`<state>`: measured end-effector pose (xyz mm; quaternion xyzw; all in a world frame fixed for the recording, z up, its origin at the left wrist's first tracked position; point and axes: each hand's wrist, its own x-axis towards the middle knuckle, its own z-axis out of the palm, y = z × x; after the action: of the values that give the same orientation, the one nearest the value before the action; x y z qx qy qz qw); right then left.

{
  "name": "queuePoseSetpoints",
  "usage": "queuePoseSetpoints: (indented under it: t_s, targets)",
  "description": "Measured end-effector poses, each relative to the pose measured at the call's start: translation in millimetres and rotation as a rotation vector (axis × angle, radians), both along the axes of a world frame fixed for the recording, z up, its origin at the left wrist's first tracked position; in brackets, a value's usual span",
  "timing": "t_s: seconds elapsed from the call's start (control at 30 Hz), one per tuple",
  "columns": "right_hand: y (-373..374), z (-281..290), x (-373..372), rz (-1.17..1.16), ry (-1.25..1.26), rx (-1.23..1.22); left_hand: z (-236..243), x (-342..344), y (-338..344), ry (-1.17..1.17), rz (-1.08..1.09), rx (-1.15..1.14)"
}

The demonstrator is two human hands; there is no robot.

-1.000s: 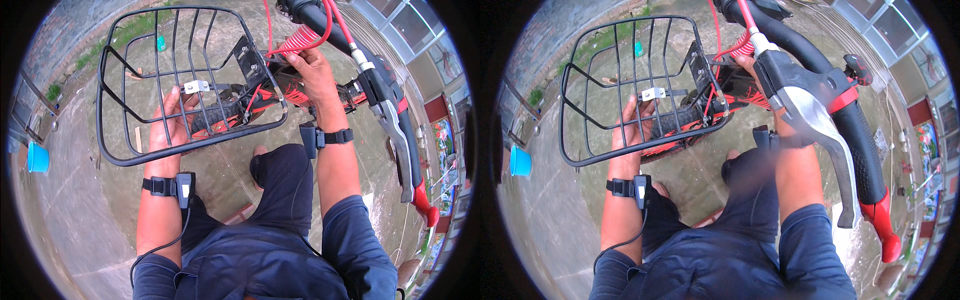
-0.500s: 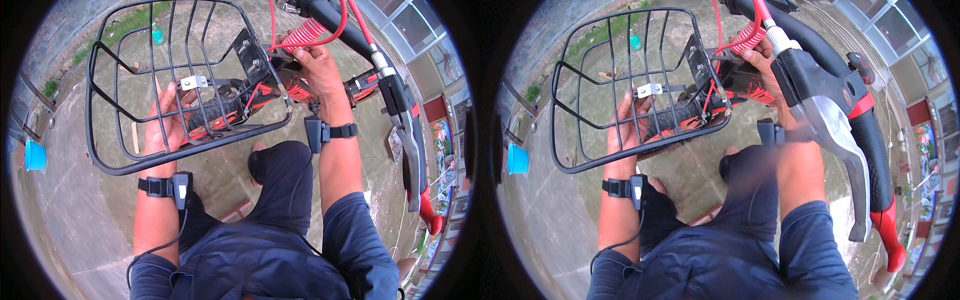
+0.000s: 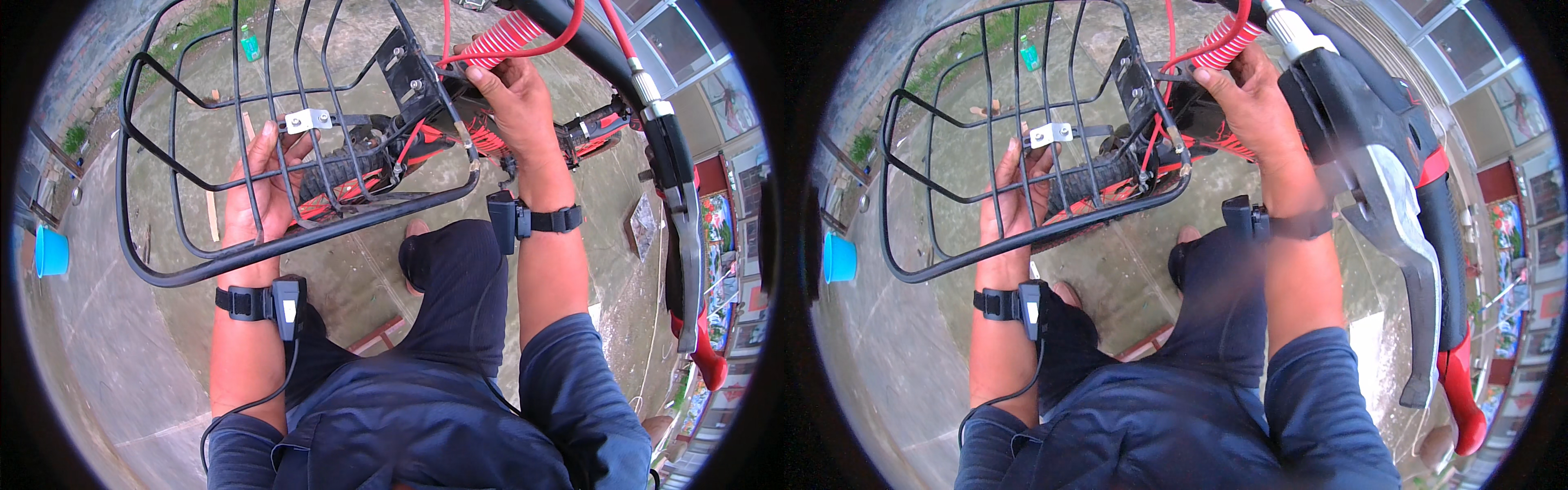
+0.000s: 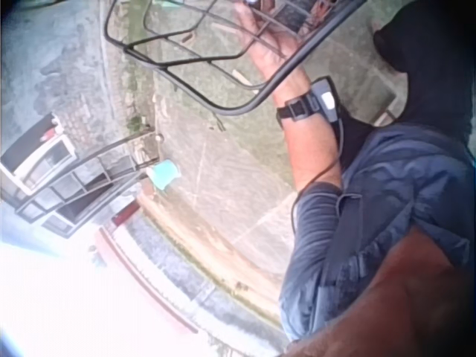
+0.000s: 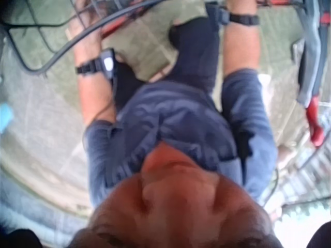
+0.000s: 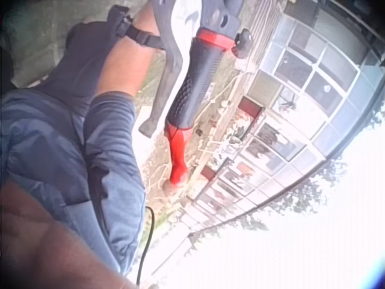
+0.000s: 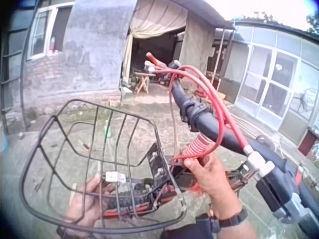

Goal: The person uses a wrench and pliers to tighten a bolt on the front fork of a bicycle. They then adjust a metal mounting bracket inside a front basket by hand and with a tool.

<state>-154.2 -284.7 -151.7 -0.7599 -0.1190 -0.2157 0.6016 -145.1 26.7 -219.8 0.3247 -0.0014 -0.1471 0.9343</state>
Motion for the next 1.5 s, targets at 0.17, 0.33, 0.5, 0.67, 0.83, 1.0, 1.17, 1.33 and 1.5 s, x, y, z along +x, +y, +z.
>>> queuePoseSetpoints:
  t_s: [0.17, 0.33, 0.5, 0.67, 0.83, 1.0, 1.17, 1.33, 1.5]
  targets:
    - [12.0, -4.9, 0.7, -0.128, -0.088, 0.011, -0.9, 0.1, 1.1, 0.014, 0.022, 0.011]
    - [24.8, -8.8, 1.7, -0.248, -0.091, 0.081, -0.6, 0.5, -0.4, -0.004, 0.008, -0.038]
    - [-0.3, 0.4, 2.3, 0.075, 0.096, 0.153, 3.8, -0.9, -0.8, 0.017, 0.033, 0.016]
    - [-11.7, 1.8, 6.8, 0.159, 0.119, 0.129, 3.5, -2.5, -0.1, 0.011, 0.027, 0.038]
    - [-8.9, -4.0, 8.1, 0.147, 0.085, 0.231, 2.8, -2.4, 2.3, 0.004, 0.017, 0.043]
    - [-10.9, -2.2, 7.8, 0.092, 0.076, 0.139, 2.6, -3.2, 2.0, 0.011, 0.019, 0.043]
    - [-6.4, 0.0, 2.9, 0.077, 0.058, 0.150, 4.6, -6.1, -0.4, 0.014, 0.037, 0.056]
    - [-3.0, -2.0, 2.6, 0.085, 0.030, 0.197, 8.3, -6.9, -1.2, 0.006, 0.036, 0.066]
    - [5.1, -2.0, -1.6, 0.053, -0.002, 0.263, 6.5, 6.8, 6.1, -0.035, 0.020, 0.117]
